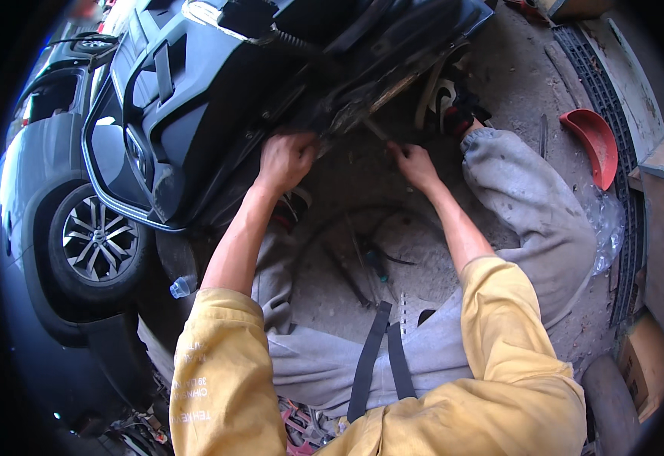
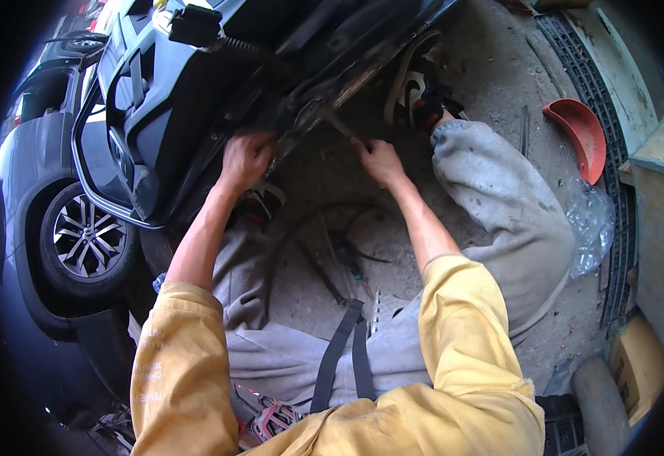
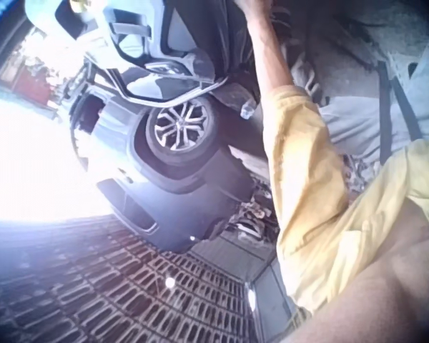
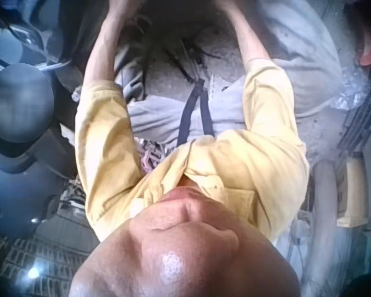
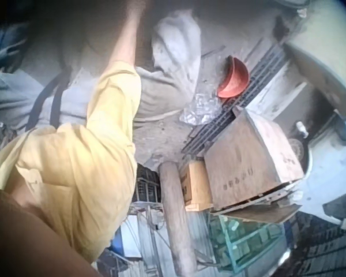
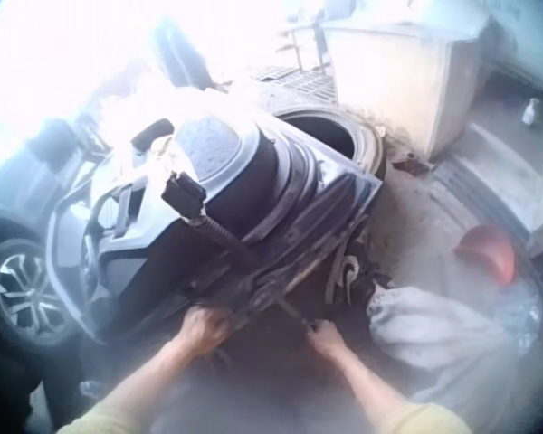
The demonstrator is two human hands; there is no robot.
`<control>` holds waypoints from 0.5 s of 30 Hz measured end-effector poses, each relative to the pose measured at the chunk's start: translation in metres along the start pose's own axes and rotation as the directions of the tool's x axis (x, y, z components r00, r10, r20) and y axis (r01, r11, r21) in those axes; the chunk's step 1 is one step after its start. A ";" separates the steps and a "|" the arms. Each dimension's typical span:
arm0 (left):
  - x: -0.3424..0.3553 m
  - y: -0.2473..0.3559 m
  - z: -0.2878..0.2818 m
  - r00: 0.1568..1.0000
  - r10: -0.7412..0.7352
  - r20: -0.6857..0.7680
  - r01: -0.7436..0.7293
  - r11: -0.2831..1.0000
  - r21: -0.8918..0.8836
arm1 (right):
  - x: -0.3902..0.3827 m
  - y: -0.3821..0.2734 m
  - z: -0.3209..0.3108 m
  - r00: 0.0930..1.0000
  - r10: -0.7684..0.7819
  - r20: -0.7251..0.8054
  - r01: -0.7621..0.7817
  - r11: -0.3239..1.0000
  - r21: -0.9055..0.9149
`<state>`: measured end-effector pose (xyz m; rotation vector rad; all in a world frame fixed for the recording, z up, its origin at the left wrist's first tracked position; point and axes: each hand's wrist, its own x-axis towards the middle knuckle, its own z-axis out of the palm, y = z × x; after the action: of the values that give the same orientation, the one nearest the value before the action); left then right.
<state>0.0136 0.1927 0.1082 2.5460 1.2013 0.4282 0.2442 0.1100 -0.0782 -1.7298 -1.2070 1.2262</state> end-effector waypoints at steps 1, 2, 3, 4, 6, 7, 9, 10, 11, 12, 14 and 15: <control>0.001 -0.001 0.001 0.999 -0.034 0.029 0.034 0.999 -0.004 | -0.008 -0.014 0.010 0.999 0.025 -0.030 -0.024 0.999 0.031; 0.000 -0.003 -0.005 0.996 -0.072 0.057 0.072 0.997 -0.002 | -0.013 -0.038 0.004 0.992 0.123 0.032 -0.125 0.991 0.046; 0.003 -0.002 -0.007 0.991 -0.101 0.084 0.102 0.995 -0.006 | -0.014 -0.044 0.007 0.988 0.151 0.022 -0.153 0.986 0.065; 0.008 0.002 -0.009 0.988 -0.111 0.109 0.111 0.994 0.007 | -0.015 -0.049 0.009 0.984 0.179 0.013 -0.180 0.980 0.085; 0.011 0.000 -0.003 0.993 -0.082 0.089 0.076 0.995 0.064 | -0.016 -0.068 -0.007 0.960 0.264 0.097 -0.273 0.957 0.098; 0.012 -0.001 -0.002 0.995 -0.068 0.078 0.061 0.994 0.094 | -0.017 -0.066 -0.005 0.964 0.256 0.069 -0.262 0.959 0.107; 0.012 0.001 -0.002 0.995 -0.063 0.084 0.057 0.996 0.070 | -0.023 -0.065 -0.001 0.970 0.241 0.011 -0.241 0.963 0.124; 0.012 0.002 -0.003 0.994 -0.059 0.087 0.054 0.997 0.057 | -0.025 -0.067 -0.002 0.967 0.255 0.023 -0.256 0.958 0.133; 0.011 0.002 -0.003 0.996 -0.046 0.072 0.041 0.997 0.068 | -0.027 -0.069 -0.004 0.963 0.268 0.034 -0.270 0.952 0.142; 0.011 0.003 -0.001 0.998 -0.032 0.057 0.028 0.996 0.080 | -0.029 -0.071 -0.006 0.959 0.281 0.045 -0.284 0.947 0.150; 0.010 0.003 0.000 0.998 -0.029 0.050 0.024 0.995 0.094 | -0.030 -0.077 -0.004 0.954 0.296 0.056 -0.301 0.926 0.226; 0.011 0.005 -0.002 0.997 -0.042 0.058 0.036 0.994 0.100 | -0.031 -0.076 -0.003 0.951 0.302 0.065 -0.308 0.914 0.266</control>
<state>0.0229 0.1989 0.1139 2.5930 1.2776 0.2873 0.2207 0.1063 0.0004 -1.7392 -0.7503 1.5202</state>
